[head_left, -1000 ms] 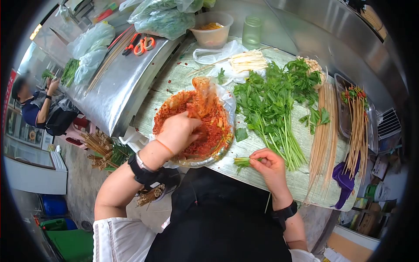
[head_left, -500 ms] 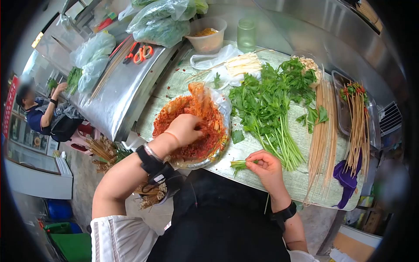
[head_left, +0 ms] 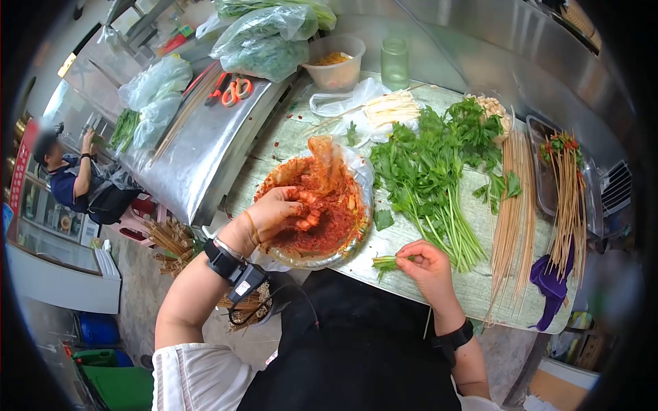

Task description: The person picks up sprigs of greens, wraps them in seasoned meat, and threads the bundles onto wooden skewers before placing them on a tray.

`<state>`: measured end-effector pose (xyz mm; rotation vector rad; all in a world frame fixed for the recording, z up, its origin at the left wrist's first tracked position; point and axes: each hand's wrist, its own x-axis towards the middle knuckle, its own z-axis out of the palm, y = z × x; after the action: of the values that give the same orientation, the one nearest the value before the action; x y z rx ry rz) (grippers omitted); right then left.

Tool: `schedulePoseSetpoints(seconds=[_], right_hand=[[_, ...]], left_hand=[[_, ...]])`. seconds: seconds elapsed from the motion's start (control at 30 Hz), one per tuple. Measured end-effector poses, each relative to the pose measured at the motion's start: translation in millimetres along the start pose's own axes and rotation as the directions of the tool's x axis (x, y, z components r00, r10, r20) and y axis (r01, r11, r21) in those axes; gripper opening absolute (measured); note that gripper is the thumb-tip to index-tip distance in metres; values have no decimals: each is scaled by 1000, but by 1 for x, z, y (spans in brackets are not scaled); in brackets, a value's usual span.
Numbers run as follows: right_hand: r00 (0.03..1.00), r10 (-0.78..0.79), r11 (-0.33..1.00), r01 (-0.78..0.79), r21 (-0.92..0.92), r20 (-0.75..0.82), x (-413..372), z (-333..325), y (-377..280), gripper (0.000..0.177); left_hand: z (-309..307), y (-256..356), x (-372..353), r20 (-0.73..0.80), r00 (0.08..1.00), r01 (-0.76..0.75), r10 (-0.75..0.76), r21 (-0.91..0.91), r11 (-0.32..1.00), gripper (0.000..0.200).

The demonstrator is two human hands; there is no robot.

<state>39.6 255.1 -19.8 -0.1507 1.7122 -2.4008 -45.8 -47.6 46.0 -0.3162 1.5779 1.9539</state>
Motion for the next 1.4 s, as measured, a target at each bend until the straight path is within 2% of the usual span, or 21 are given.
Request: schedulePoseSetpoints(seconds=[0.1, 0.17, 0.3, 0.37, 0.4, 0.47, 0.53, 0.6, 0.63, 0.7, 0.73, 0.8, 0.83, 0.93, 0.97, 1.1, 1.17, 1.2, 1.27, 1.33, 1.4], right_hand=[[1000, -5, 1000, 5, -20, 15, -1, 0, 0, 9], [999, 35, 999, -35, 12, -4, -3, 3, -3, 10], [999, 38, 999, -38, 28, -20, -4, 3, -2, 10], [1000, 28, 999, -28, -31, 1, -3, 6, -10, 11], [1000, 21, 997, -19, -81, 19, -1, 8, -17, 11], [997, -31, 985, 43, -165, 74, 4, 16, -38, 11], [988, -75, 963, 107, -246, 134, 11, 31, -64, 11], [972, -68, 910, 154, -385, 227, 22, 49, -85, 11], [965, -89, 913, 178, -368, 249, 28, 56, -85, 11], [951, -124, 900, 228, -373, 282, 42, 71, -81, 11], [935, -160, 890, 276, -363, 317, 48, 78, -77, 10], [919, -215, 835, 349, -425, 331, 59, 89, -70, 10], [896, -272, 776, 421, -471, 352, 63, 92, -67, 9], [888, -349, 715, 459, -528, 299, 69, 98, -60, 9], [888, -346, 712, 459, -531, 304, 70, 98, -59, 9], [896, -338, 675, 445, -588, 290, 69, 95, -58, 9], [899, -335, 673, 437, -597, 281, 68, 95, -54, 9], [881, -373, 651, 473, -594, 292, 68, 93, -51, 10], [853, -438, 590, 511, -625, 283, 62, 86, -64, 14], [931, -338, 711, 348, -611, 137, 55, 58, -80, 16], [939, -309, 752, 142, -644, -153, 56, -1, -83, 16]], left_hand=[[-2, 0, -5, 90, 996, -27, 26, 9, 1000, 26], [4, 3, -12, 27, 998, -61, 57, 191, 980, 24], [12, -4, -17, -18, 992, -122, 127, 164, 979, 20], [8, -15, -13, 9, 901, -379, 433, 501, 778, 17], [8, -15, -14, 16, 899, -387, 437, 492, 780, 17], [9, -17, -15, 105, 782, -469, 614, 748, 470, 22], [9, -25, -10, 113, 740, -529, 663, 707, 470, 20], [16, -29, -12, -77, 833, -441, 548, 507, 741, 18], [15, -34, -8, -73, 830, -450, 552, 496, 743, 18], [14, -49, 4, -119, 847, -463, 518, 314, 829, 17], [17, -52, 3, -115, 846, -469, 520, 303, 830, 17], [25, -53, -2, -100, 876, -473, 471, 7, 881, 25], [27, -47, -12, 9, 933, -357, 359, -86, 930, 31], [46, -36, -29, 49, 928, -349, 370, -238, 906, 32], [39, -41, -26, 119, 911, -353, 394, -264, 898, 28], [41, -44, -28, 122, 886, -429, 447, -147, 891, 22], [39, -51, -22, 48, 814, -579, 579, 138, 803, 24], [38, -50, -24, 66, 813, -582, 579, 128, 803, 24], [44, -46, -24, -74, 789, -521, 609, 445, 729, 24], [47, -48, -18, -148, 809, -550, 569, 154, 821, 23], [46, -52, -11, -178, 781, -602, 598, 34, 797, 22]])
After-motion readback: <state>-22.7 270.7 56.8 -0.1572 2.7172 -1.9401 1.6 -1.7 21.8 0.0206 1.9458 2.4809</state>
